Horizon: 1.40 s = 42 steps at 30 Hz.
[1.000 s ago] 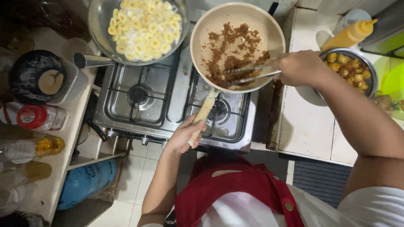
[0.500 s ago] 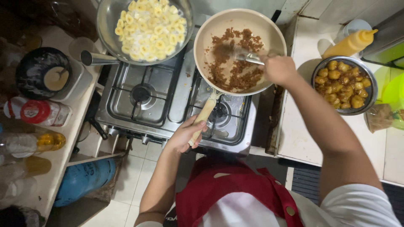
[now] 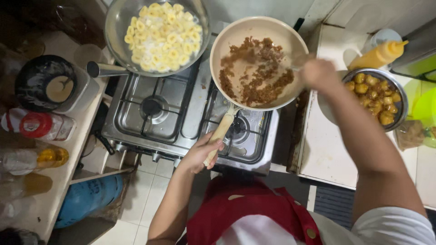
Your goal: The person uses tongs to stir and turn pieces of food in two pans on a stove, then pours a dry ingredient from a plastic bag into the pans.
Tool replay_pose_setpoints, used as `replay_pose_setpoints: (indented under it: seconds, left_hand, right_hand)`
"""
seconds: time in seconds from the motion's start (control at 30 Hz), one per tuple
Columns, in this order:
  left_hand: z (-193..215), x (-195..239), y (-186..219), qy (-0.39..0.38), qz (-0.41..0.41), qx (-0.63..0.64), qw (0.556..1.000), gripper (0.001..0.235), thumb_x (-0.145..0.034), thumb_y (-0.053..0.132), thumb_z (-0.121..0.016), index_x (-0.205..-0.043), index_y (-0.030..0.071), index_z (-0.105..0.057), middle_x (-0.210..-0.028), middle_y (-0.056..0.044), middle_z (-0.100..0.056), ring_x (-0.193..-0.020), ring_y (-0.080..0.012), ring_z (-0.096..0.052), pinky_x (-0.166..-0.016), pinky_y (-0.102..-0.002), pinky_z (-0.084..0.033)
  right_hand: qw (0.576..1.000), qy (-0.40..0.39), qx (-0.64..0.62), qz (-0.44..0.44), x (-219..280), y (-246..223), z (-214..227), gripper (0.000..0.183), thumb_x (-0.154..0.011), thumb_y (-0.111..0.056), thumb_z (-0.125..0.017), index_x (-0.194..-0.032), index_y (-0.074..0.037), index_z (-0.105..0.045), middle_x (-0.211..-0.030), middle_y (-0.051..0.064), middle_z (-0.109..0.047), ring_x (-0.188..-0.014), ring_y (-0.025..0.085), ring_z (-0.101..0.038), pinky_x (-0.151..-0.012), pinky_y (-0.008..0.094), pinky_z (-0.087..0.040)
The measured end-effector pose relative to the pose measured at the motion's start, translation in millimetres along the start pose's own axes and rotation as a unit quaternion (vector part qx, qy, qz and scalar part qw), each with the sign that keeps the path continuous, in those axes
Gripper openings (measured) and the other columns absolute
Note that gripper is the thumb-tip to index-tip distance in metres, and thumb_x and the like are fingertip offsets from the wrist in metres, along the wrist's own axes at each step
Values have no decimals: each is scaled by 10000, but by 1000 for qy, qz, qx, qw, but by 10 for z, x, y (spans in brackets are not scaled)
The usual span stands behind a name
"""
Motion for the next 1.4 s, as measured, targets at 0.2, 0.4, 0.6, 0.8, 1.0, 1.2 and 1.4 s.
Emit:
replay_pose_setpoints:
  seconds: [0.2, 0.4, 0.6, 0.8, 1.0, 1.2, 1.4]
  left_hand:
    - [21, 34, 28, 11, 19, -16, 1000, 520, -947, 272, -660, -1392, 39, -525, -869, -34, -596, -440, -90, -498, -324, -243, -353]
    - [41, 62, 25, 32, 37, -33, 998, 511, -945, 313, -650, -1336, -1, -552, -869, -39, -609, -418, -91, -492, -308, -229, -344]
    - [86, 79, -40, 47, 50, -13, 998, 558, -946, 295, -652, -1410, 15, -524, -875, -57, -624, -432, -95, -506, -318, -230, -363]
    - [121, 91, -38, 77, 66, -29, 994, 619, -934, 300, -641, -1471, 28, -498, -847, -60, -644, -421, -98, -517, -309, -223, -370]
    - [101, 94, -26, 75, 64, -28, 995, 661, -932, 299, -649, -1493, 4, -459, -855, -64, -654, -422, -96, -525, -306, -221, -380]
    - [102, 89, -28, 72, 69, -23, 995, 673, -936, 317, -643, -1500, 4, -454, -845, -58, -645, -422, -90, -525, -306, -215, -380]
    - [93, 102, -9, 73, 65, -34, 995, 683, -927, 338, -647, -1500, 18, -459, -845, -51, -642, -431, -90, -516, -311, -218, -371]
  right_hand:
    - [961, 1, 263, 82, 167, 434, 856, 503, -916, -228, -731, -1347, -480, -670, -1185, -138, -741, -1055, 111, -687, -1098, 430, -484]
    - [991, -80, 32, 100, -321, 231, 442, 521, -838, -119, -784, -1257, -425, -741, -1097, -105, -779, -1098, 218, -613, -1004, 382, -520]
    - [992, -8, 79, 95, -372, 391, 760, 352, -1013, -164, -643, -1315, -337, -696, -974, 2, -740, -828, 183, -675, -849, 396, -555]
    - [974, -76, 147, 155, -473, 293, 714, 463, -899, -178, -717, -1265, -463, -731, -979, -85, -770, -820, 122, -667, -735, 298, -567]
    - [988, -59, 129, 68, -476, 453, 1038, 521, -949, -126, -714, -1404, -372, -653, -1040, -12, -754, -804, 157, -688, -701, 319, -566]
    - [949, 24, 264, 173, -450, 130, 1235, 638, -744, -100, -784, -1300, -405, -725, -1090, -92, -768, -922, 115, -717, -767, 303, -570]
    - [952, 104, 209, 197, -521, 112, 1262, 460, -908, -49, -741, -1275, -326, -755, -1150, -63, -770, -947, 120, -728, -828, 298, -574]
Point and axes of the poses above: each hand's wrist, its own x-axis away from the middle knuckle, its own z-axis out of the back of the hand, y = z × x, the point moved 10 cm from there along -x, towards the middle knuckle
